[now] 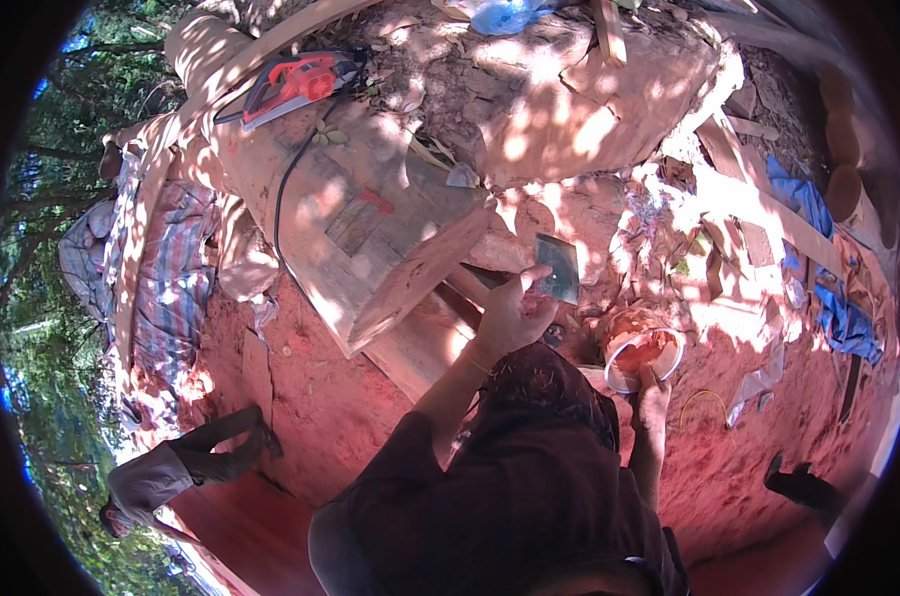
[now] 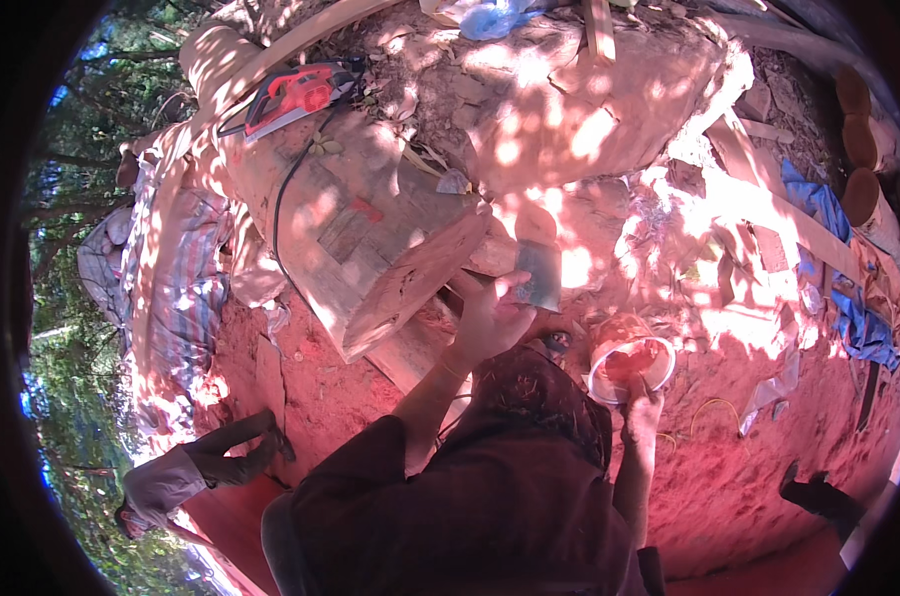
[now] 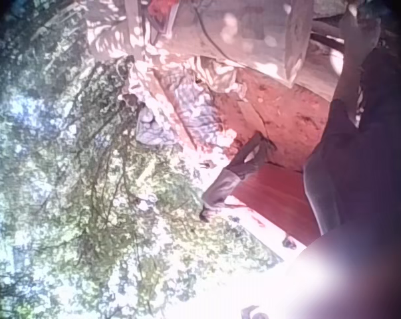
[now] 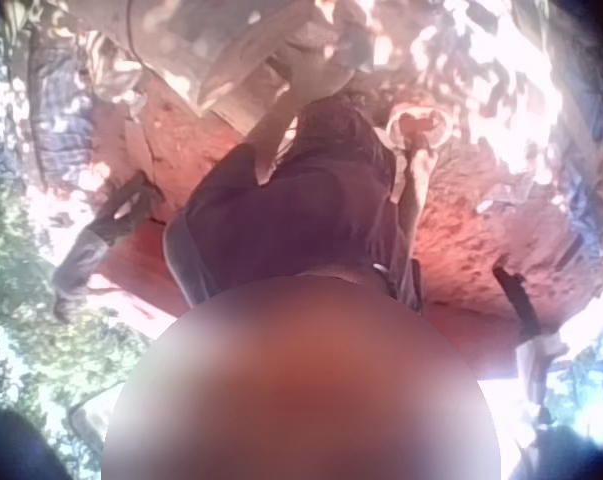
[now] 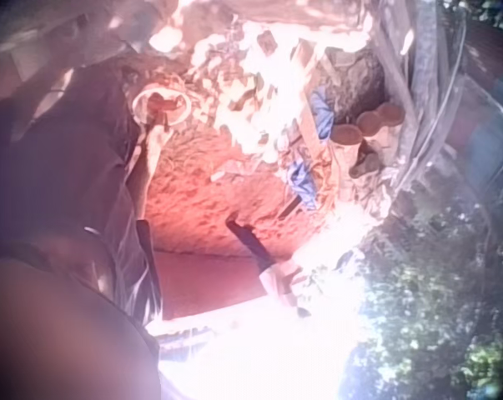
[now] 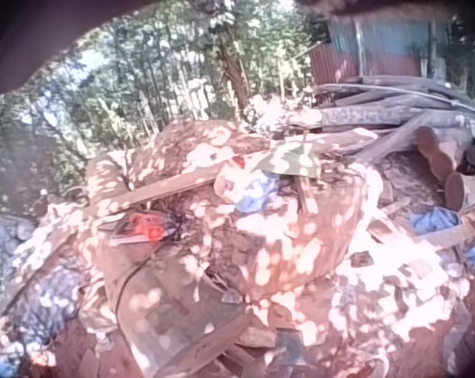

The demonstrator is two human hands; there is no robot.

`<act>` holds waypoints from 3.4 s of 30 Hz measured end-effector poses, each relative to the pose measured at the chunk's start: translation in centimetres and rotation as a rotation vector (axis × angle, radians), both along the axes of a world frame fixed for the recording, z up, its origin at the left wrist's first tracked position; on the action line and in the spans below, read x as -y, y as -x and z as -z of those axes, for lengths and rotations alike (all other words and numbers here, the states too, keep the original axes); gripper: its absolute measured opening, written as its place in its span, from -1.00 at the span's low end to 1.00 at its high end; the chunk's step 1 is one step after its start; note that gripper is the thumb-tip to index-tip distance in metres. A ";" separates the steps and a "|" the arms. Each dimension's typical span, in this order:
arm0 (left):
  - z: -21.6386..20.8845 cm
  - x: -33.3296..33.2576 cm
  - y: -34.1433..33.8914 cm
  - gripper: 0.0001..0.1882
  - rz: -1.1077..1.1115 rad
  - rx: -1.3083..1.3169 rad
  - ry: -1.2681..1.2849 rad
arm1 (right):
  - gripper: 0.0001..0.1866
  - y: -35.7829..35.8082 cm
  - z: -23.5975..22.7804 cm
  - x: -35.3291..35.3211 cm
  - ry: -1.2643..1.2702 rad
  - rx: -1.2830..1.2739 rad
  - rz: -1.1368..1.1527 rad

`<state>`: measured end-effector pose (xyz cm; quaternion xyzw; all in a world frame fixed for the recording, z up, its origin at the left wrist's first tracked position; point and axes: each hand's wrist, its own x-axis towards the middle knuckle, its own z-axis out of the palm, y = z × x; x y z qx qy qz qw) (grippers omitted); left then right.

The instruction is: The person scrapes a greenish block with a metal scraper, collecting the shavings into a small plastic container. They then use the scraper to mix the contents of the container and walk across the yard while holding it.

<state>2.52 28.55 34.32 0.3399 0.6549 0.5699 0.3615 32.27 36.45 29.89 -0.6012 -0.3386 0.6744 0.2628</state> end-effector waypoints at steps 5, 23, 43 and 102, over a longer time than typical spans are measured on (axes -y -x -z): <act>1.0 -1.3 -2.2 -0.66 0.087 -0.120 0.095 | -0.70 -0.9 0.2 0.1 0.013 -0.012 0.016; 0.5 -7.9 -5.7 -0.66 0.273 0.366 -0.078 | -0.67 -1.2 -4.4 1.5 -0.139 -0.098 0.278; -2.2 -9.4 -10.9 0.07 0.968 0.061 0.029 | -0.78 -1.2 -4.2 4.3 -0.185 -0.158 0.485; -6.2 -38.2 -37.0 -0.29 -0.049 0.855 -0.219 | -0.81 -47.5 1.4 -35.8 0.429 -0.427 0.363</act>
